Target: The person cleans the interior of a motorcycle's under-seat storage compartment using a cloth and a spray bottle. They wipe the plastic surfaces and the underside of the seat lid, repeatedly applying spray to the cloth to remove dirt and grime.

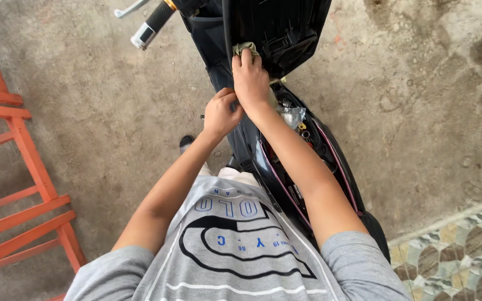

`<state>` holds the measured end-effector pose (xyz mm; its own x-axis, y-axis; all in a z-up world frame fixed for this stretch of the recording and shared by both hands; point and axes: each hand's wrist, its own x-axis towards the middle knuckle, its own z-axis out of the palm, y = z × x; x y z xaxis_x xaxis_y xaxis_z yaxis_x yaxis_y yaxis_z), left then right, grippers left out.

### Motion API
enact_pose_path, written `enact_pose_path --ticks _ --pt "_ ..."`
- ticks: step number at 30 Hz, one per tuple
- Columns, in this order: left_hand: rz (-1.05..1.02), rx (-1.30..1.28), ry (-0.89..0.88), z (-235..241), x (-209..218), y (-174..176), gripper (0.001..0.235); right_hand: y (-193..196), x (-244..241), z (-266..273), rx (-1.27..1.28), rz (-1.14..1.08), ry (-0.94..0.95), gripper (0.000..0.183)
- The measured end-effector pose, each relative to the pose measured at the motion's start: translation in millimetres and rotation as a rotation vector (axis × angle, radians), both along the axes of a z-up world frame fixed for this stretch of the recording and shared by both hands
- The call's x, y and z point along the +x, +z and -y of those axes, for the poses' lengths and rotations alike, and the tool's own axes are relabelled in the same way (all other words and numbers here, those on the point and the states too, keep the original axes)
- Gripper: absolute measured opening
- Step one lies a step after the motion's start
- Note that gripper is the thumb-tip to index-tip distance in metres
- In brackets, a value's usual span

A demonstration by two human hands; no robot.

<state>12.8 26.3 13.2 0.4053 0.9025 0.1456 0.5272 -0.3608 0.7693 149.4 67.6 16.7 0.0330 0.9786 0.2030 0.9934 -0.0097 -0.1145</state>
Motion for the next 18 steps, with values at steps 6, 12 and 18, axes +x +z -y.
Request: enact_pose_path --ticks 6,12,18 --pt "0.077 0.071 -0.004 -4 -6 25 0.028 16 49 53 -0.067 -1.019 -0.169 0.033" --pt "-0.076 0.342 -0.071 -22 35 24 0.050 -14 95 169 0.266 -1.808 -0.532 0.027" --pt "-0.475 0.450 -0.084 -29 58 -10 0.059 -28 96 223 0.397 -1.955 -0.749 0.024"
